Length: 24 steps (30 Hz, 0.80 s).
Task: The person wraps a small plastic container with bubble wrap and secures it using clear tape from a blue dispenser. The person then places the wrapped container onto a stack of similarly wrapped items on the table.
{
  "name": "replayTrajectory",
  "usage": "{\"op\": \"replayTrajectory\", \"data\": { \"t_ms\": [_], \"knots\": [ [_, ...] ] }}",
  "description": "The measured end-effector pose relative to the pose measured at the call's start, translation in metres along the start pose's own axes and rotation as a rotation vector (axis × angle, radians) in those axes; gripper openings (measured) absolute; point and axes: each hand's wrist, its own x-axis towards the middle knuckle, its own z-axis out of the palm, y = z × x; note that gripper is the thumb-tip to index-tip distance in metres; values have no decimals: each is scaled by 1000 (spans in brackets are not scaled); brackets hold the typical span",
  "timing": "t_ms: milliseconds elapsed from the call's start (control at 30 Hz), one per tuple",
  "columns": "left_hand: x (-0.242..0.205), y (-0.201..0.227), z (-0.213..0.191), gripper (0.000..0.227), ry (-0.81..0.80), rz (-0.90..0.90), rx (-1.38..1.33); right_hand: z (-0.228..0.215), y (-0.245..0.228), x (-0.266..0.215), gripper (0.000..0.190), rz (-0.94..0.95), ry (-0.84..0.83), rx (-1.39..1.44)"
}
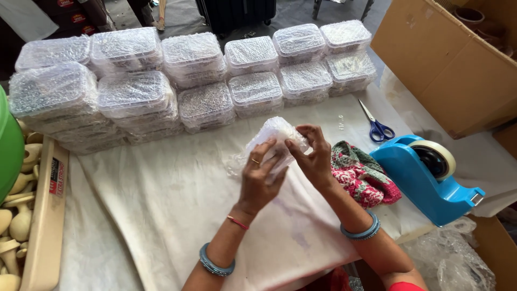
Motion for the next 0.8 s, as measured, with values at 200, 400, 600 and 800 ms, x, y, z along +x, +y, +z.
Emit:
{"op": "replayTrajectory", "data": {
  "t_ms": [200,400,600,800],
  "knots": [
    [48,-36,-36,43,93,-191,-165,-6,4,7,47,-155,-144,-49],
    [53,-72,-25,76,-320,-279,-450,-7,9,10,48,-211,-178,-17],
    [39,-60,-12,63,-249,-582,-751,1,-2,8,41,-112,-197,118],
    [28,-51,-13,53,-111,-625,-710,21,16,4,49,39,-120,177]
  ]
}}
